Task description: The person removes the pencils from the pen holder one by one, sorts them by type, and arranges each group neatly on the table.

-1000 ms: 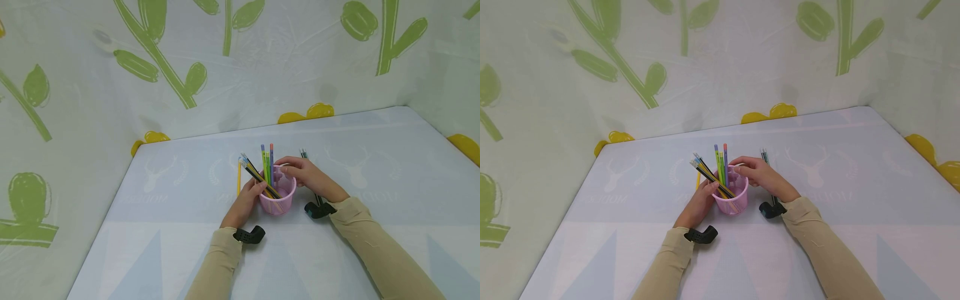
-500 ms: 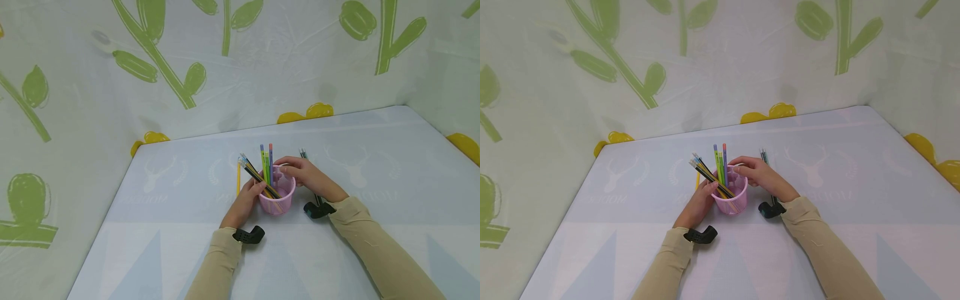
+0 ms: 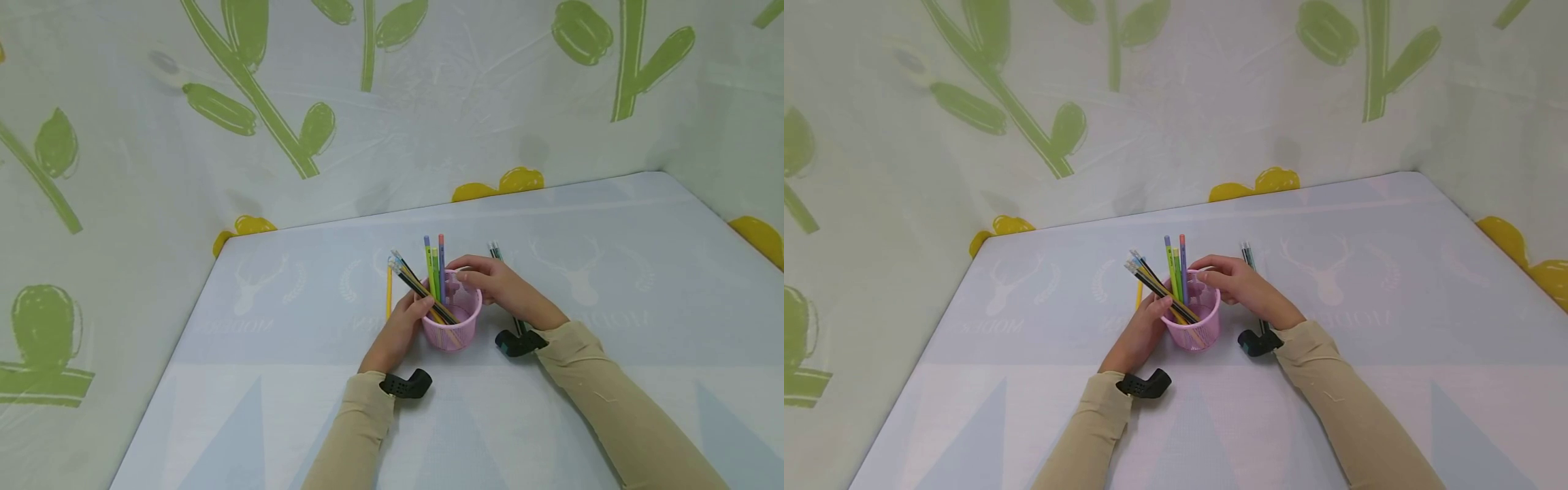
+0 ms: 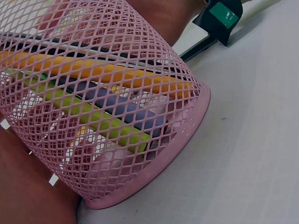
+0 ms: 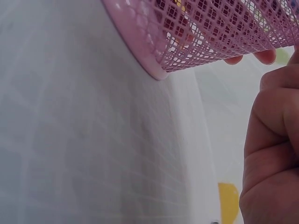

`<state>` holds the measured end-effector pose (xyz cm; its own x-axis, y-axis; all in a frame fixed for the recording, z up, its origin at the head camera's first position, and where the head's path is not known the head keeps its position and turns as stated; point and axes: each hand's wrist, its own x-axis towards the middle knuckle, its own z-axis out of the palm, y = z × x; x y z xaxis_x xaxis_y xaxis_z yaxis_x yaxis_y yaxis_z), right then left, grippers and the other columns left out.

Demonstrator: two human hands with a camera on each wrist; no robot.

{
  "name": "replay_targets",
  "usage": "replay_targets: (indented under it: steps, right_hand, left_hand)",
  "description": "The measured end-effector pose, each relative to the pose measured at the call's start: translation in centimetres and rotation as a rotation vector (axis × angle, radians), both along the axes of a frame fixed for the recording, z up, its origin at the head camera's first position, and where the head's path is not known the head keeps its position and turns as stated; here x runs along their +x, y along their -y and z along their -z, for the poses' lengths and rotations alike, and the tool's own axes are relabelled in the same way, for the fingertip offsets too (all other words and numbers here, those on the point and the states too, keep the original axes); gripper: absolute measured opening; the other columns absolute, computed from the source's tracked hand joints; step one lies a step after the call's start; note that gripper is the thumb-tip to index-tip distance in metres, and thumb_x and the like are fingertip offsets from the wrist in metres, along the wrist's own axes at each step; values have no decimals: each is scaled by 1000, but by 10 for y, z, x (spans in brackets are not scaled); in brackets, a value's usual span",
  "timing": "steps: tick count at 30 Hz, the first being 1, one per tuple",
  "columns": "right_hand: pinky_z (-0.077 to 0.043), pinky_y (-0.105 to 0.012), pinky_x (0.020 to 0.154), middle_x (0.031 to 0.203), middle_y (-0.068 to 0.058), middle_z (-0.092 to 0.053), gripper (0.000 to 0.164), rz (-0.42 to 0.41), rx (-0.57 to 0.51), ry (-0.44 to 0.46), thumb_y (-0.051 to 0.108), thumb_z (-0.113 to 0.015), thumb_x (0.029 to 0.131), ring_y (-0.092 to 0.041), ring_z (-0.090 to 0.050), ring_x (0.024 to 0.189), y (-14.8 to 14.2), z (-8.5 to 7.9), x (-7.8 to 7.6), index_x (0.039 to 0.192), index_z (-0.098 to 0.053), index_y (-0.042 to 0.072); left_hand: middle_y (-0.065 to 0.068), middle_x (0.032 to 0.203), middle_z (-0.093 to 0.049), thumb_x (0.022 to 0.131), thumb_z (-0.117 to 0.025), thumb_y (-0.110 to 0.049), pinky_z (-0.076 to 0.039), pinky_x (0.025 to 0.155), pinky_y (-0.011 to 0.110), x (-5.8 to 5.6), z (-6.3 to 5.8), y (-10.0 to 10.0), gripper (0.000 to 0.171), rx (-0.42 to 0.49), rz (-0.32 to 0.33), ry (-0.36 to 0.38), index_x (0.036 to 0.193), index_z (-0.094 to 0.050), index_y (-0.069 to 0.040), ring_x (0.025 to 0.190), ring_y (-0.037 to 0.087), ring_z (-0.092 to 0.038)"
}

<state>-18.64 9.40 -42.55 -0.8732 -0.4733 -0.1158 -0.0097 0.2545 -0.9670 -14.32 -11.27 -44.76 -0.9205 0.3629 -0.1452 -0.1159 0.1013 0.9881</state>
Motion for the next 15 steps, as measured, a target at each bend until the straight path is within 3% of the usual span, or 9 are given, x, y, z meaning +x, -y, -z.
replay_targets:
  steps: [15]
  right_hand:
    - [-50,-40,73,120,-3,-50,36,-4,-14,4,45,-50,86,-30,-48,105,-1,3,-2,115,-55,24]
  left_hand:
    - [-6,139,-33,79,-46,-56,-16,106,31,0,2,0,72,-11,-11,23,140,-29,-20,128,5,-24]
